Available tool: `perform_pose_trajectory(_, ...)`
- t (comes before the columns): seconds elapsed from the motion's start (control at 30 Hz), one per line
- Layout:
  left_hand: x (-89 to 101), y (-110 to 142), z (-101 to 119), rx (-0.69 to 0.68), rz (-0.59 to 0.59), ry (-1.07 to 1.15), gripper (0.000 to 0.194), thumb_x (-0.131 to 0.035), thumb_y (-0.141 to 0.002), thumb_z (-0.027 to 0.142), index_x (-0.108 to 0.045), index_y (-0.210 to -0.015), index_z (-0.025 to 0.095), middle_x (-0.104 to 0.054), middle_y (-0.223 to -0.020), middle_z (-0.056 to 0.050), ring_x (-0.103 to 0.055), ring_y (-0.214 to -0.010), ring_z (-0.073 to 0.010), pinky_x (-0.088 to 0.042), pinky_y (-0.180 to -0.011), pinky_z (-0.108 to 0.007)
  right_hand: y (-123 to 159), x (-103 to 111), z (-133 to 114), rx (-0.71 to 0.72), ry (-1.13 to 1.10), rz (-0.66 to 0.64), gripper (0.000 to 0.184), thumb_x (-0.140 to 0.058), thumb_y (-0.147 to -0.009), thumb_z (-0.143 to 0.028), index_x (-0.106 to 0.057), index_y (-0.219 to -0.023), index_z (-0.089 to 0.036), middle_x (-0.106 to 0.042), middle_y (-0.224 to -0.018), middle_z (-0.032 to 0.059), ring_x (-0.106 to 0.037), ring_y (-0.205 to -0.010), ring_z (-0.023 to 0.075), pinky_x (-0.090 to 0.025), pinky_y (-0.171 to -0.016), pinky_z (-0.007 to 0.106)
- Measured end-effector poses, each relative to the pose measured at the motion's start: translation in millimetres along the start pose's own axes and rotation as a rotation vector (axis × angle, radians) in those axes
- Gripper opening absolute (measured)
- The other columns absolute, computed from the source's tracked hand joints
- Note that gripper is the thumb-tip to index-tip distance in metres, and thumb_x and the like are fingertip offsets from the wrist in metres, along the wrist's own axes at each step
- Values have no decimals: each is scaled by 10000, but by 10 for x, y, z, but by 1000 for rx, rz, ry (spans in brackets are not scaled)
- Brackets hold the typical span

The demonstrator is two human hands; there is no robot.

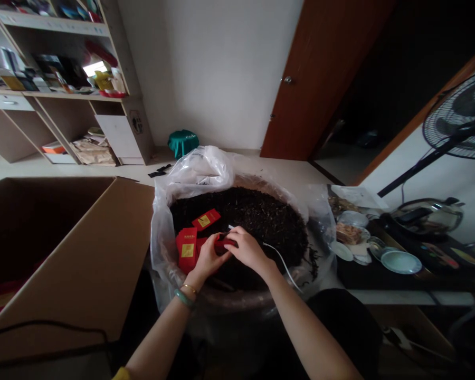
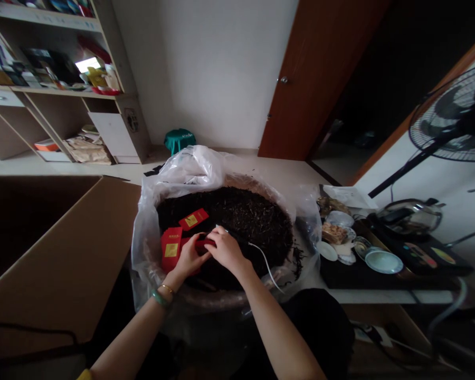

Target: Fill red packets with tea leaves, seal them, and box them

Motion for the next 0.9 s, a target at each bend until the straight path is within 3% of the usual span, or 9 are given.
perform_pose_trajectory(0.1,20,3,54,113,-65,62,420,-682,-722,408,-595,-1035,142,-675,-784,-25,-612,-666,-155,-510,-621,-268,-22,39,105,28,-233,87,162,-645,-766,-182,-701,-918,-183,-669,-1049,76,-626,-981,184,-487,-894,324)
perform_pose_trajectory(0.17,39,-1,89,157,-119,93,384,-669,-735,443,-625,-959,134,-670,-731,-15,-595,-643,-148,-493,-609,-257,-33,48,180,12,-366,114,182,-611,-785,-217,-698,-942,-182,-694,-1027,77,-633,-994,190,-494,-894,333)
perform_pose_trajectory(0.37,48,-45,156,244,-151,293,384,-734,-658,431,-620,-883,142,-698,-852,-35,-629,-771,-181,-502,-703,-280,17,-52,370,-168,-563,187,448,-650,-737,-304,-607,-1166,-180,-684,-1092,100,-677,-855,175,-538,-786,323)
perform_pose_trajectory(0.43,47,-61,176,258,-157,365,404,-751,-633,424,-611,-886,142,-693,-875,-39,-628,-796,-181,-505,-722,-282,46,-117,389,-205,-556,168,451,-691,-695,-315,-635,-1122,-181,-703,-1055,93,-679,-832,186,-542,-761,323)
perform_pose_trajectory(0.5,54,-72,191,269,-197,429,430,-768,-615,423,-612,-898,139,-687,-871,-36,-622,-793,-175,-503,-715,-272,62,-171,389,-239,-549,155,322,-677,-703,-320,-692,-987,-170,-735,-932,80,-681,-805,201,-540,-757,336)
perform_pose_trajectory(0.6,78,-74,176,327,-267,509,413,-716,-679,477,-640,-881,125,-672,-784,-26,-598,-702,-147,-476,-618,-228,59,-201,377,-258,-571,159,217,-652,-719,-336,-726,-831,-166,-746,-826,68,-683,-780,215,-530,-773,353)
perform_pose_trajectory(0.73,95,-63,85,411,-259,535,456,-645,-720,563,-668,-730,107,-587,-574,6,-506,-524,-101,-367,-466,-192,45,-189,392,-251,-611,123,250,-678,-691,-400,-737,-786,-176,-743,-779,51,-676,-728,208,-534,-704,331)
perform_pose_trajectory(0.9,70,-51,3,473,-208,562,474,-670,-681,581,-650,-658,108,-555,-528,13,-487,-493,-100,-353,-455,-202,66,-188,440,-294,-635,189,282,-655,-703,-420,-721,-811,-168,-705,-691,33,-621,-584,160,-491,-506,249)
Point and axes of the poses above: each hand's wrist, its own y-axis away from the middle knuckle, its own x-axis out of the back of the hand, z = x × y, the point moved 1 cm from there along -y, towards the middle knuckle
